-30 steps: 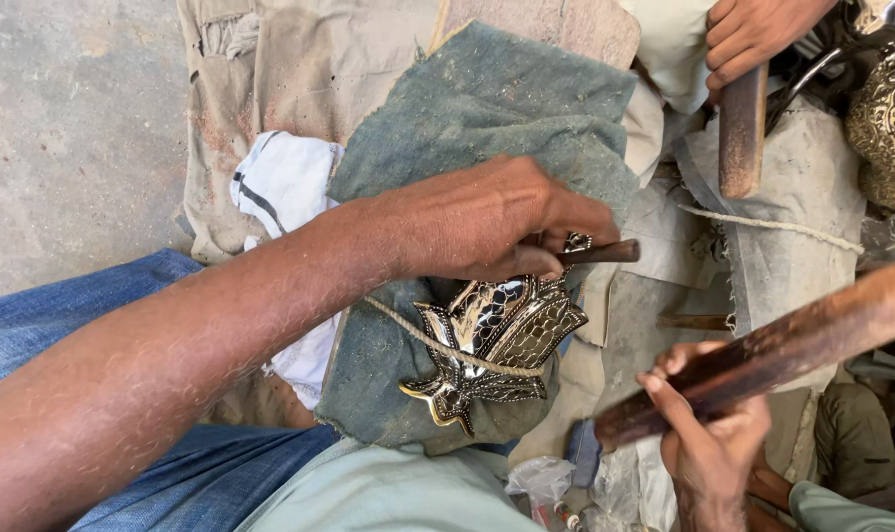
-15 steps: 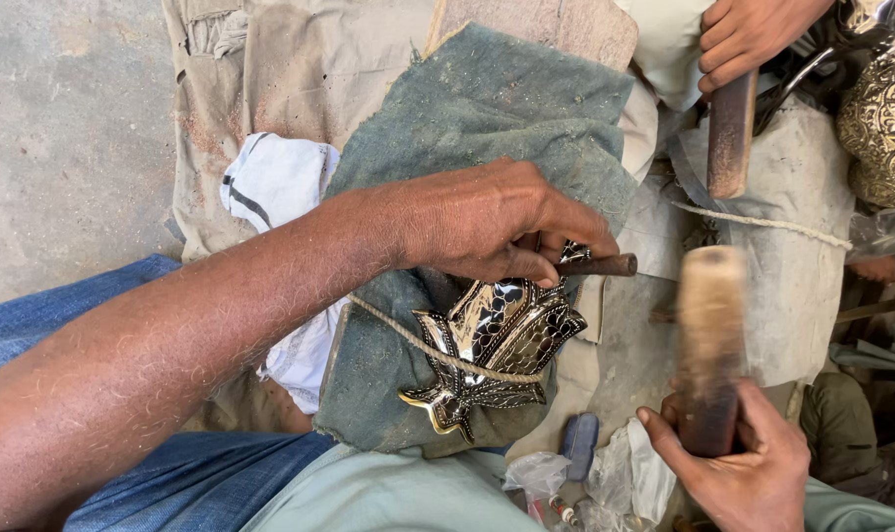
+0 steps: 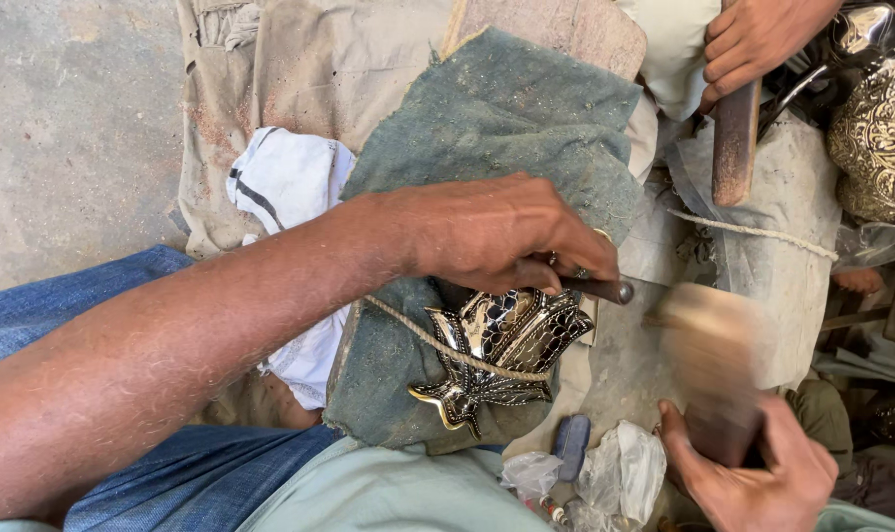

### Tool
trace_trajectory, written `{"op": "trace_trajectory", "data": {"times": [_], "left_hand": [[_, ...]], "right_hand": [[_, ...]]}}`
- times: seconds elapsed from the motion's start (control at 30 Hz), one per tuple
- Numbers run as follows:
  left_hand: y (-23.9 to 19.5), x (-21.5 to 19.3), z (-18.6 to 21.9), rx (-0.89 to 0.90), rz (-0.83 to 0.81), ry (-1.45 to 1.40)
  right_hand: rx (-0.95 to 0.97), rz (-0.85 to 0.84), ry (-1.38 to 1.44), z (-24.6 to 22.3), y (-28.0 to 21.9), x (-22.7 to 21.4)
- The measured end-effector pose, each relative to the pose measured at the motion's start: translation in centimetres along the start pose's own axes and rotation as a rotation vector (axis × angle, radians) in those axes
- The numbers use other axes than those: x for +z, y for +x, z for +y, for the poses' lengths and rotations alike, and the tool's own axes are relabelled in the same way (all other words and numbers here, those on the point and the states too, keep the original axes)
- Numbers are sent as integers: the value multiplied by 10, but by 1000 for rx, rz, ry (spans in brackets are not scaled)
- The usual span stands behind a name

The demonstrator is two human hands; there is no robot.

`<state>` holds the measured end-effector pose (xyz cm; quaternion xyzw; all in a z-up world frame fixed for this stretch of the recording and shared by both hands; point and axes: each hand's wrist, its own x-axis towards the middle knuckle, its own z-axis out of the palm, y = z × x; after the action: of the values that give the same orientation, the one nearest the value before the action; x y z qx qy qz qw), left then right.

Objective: The person uses a hammer and chisel to engrave a decorative pattern on a metal object. They repeatedly strike the chisel to create fine details on the surface.

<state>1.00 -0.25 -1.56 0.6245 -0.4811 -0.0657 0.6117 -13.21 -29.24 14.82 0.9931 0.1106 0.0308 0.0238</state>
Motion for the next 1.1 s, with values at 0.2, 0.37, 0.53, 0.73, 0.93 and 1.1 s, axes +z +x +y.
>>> {"op": "trace_trajectory", "data": {"times": [0.2, 0.37, 0.53, 0.73, 0.93, 1.1], "left_hand": [[5, -5, 5, 61, 29, -24], [6, -2, 10, -61, 22, 60], [-11, -8, 18, 114, 318, 77], [-51, 12, 43, -467, 696, -171], [-76, 62, 60, -542, 800, -333], [-72, 79, 55, -509, 899, -461]], "right_hand": [[13, 21, 83, -6, -10, 19], [200, -98, 299, -1, -19, 27], [448, -18, 916, 19, -47, 80], [935, -181, 1293, 48, -94, 201], [909, -110, 1430, 40, -123, 257], [795, -163, 1433, 50, -121, 265]]}}
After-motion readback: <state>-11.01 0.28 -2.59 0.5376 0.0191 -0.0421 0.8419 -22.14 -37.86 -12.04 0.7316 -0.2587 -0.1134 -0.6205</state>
